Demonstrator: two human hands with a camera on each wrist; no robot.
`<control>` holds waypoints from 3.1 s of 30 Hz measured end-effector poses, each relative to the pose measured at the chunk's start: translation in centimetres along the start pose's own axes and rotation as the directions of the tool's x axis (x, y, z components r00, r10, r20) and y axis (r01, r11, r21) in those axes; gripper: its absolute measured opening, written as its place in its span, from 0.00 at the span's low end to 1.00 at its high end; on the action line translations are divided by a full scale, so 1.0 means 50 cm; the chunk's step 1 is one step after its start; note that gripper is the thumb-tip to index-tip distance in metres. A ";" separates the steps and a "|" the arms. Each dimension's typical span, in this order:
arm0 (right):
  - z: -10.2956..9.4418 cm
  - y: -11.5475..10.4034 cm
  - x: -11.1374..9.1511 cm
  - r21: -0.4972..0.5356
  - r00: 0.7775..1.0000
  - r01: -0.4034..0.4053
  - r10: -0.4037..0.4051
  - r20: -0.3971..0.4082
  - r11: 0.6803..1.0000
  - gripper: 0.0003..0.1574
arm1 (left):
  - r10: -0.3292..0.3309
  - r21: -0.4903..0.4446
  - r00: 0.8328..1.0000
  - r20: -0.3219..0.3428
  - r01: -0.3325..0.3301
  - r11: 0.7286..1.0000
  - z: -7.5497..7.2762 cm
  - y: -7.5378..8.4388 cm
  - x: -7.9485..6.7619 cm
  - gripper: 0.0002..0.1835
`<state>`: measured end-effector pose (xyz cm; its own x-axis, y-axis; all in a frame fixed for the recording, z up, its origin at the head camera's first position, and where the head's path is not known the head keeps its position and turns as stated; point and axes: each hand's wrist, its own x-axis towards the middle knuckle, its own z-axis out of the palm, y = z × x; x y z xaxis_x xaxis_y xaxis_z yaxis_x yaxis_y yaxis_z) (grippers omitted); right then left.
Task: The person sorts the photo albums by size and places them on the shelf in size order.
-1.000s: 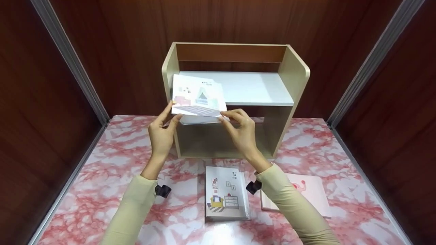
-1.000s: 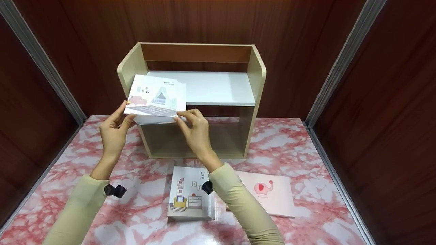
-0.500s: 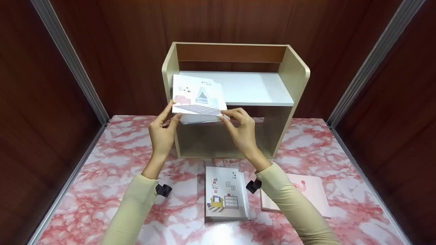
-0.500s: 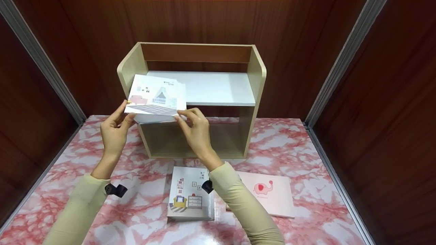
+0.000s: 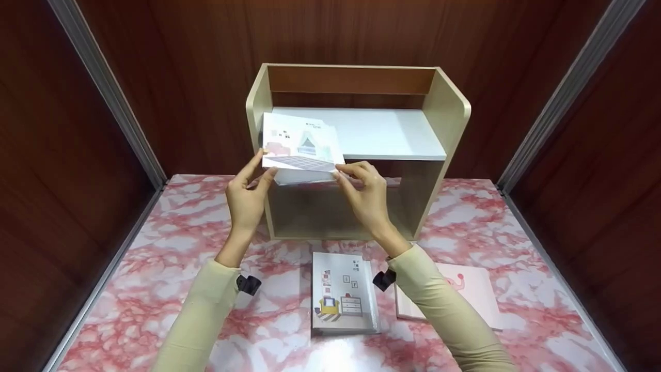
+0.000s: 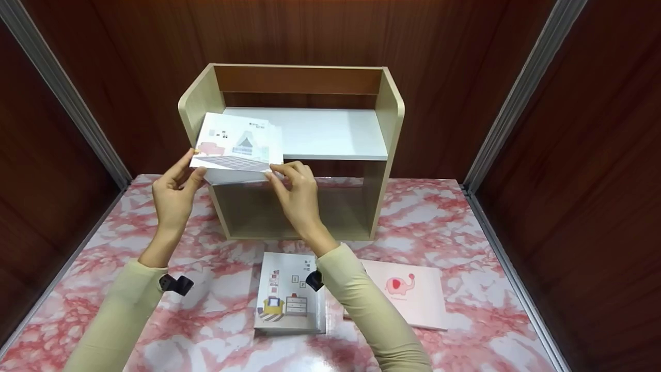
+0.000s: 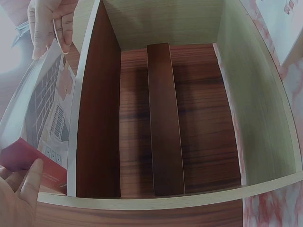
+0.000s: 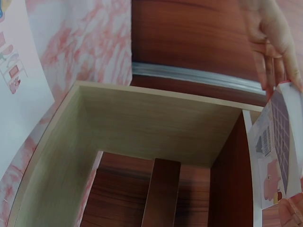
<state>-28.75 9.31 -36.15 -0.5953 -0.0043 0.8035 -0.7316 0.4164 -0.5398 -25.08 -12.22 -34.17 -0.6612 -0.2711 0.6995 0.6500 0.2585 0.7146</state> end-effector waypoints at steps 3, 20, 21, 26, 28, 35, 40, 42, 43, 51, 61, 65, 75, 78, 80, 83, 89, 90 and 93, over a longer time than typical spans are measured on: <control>-0.001 -0.001 0.003 -0.012 1.000 -0.001 0.001 0.002 1.000 0.13 | -0.004 -0.015 1.000 -0.009 0.004 1.000 0.002 0.000 0.004 0.22; 0.008 0.003 0.011 -0.022 1.000 -0.006 0.006 -0.005 1.000 0.13 | -0.023 -0.041 0.998 -0.057 0.020 0.999 0.007 -0.001 0.008 0.20; 0.009 0.002 0.010 -0.023 1.000 -0.006 0.006 -0.006 1.000 0.13 | -0.023 -0.040 0.998 -0.057 0.021 0.999 0.008 -0.001 0.008 0.20; 0.011 0.000 0.010 -0.012 1.000 -0.006 0.006 -0.012 1.000 0.12 | -0.033 -0.039 0.998 -0.061 0.031 0.999 0.008 -0.004 0.007 0.20; 0.012 0.000 0.011 -0.011 1.000 -0.006 0.006 -0.013 1.000 0.12 | -0.036 -0.042 0.998 -0.061 0.033 0.999 0.008 -0.004 0.007 0.20; 0.014 -0.001 0.012 -0.031 1.000 -0.011 0.010 -0.016 0.999 0.12 | -0.043 -0.049 0.999 -0.015 0.042 0.998 0.006 -0.004 0.005 0.21; 0.015 0.000 0.010 -0.048 1.000 -0.020 0.020 -0.010 0.999 0.13 | -0.054 -0.040 0.998 0.022 0.055 0.998 0.003 -0.003 0.000 0.23; 0.016 0.001 0.010 -0.054 1.000 -0.022 0.022 -0.006 0.998 0.13 | -0.056 -0.041 0.998 0.031 0.057 0.998 0.003 -0.004 -0.001 0.24; 0.016 0.000 0.010 -0.056 1.000 -0.022 0.022 -0.005 0.998 0.12 | -0.056 -0.044 0.998 0.037 0.058 0.997 0.003 -0.004 -0.002 0.25; 0.016 -0.001 0.014 -0.069 1.000 -0.019 0.019 -0.004 0.997 0.13 | -0.070 -0.054 0.994 0.080 0.074 0.996 0.003 -0.010 -0.002 0.28; 0.015 -0.001 0.018 -0.076 1.000 -0.020 0.021 0.005 0.997 0.13 | -0.078 -0.042 0.993 0.084 0.082 0.996 0.004 -0.009 0.001 0.30; 0.015 -0.001 0.020 -0.079 1.000 -0.019 0.020 0.006 0.997 0.13 | -0.048 -0.038 0.996 0.071 0.051 0.998 0.005 -0.011 0.000 0.29; 0.015 -0.002 0.023 -0.107 1.000 -0.017 0.019 0.018 0.994 0.13 | -0.043 -0.037 0.999 0.017 0.044 0.998 0.008 -0.014 0.000 0.27; 0.016 -0.003 0.024 -0.113 0.999 -0.022 0.025 0.026 0.993 0.14 | -0.049 -0.036 0.999 0.014 0.050 0.998 0.009 -0.014 0.001 0.27; 0.016 -0.002 0.025 -0.114 0.999 -0.028 0.032 0.030 0.993 0.14 | -0.048 -0.034 0.999 0.015 0.048 0.998 0.009 -0.014 0.001 0.27; 0.016 -0.002 0.025 -0.116 0.999 -0.034 0.038 0.034 0.993 0.14 | -0.039 -0.039 0.999 0.015 0.040 0.998 0.010 -0.015 0.002 0.27; 0.016 0.000 0.027 -0.131 0.999 -0.030 0.035 0.039 0.991 0.14 | -0.043 -0.045 0.999 0.013 0.044 0.998 0.010 -0.016 0.005 0.27; 0.016 0.001 0.028 -0.138 0.999 -0.028 0.034 0.039 0.990 0.14 | -0.048 -0.043 0.999 0.014 0.048 0.998 0.010 -0.017 0.005 0.27; 0.016 0.002 0.029 -0.149 0.999 -0.023 0.028 0.036 0.989 0.14 | -0.058 -0.039 0.998 0.020 0.058 0.998 0.009 -0.017 0.006 0.27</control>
<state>-29.94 8.64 -35.23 -0.6273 -0.0249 0.7784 -0.6602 0.5472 -0.5146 -26.01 -12.12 -34.56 -0.7049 -0.2672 0.6570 0.6242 0.2062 0.7535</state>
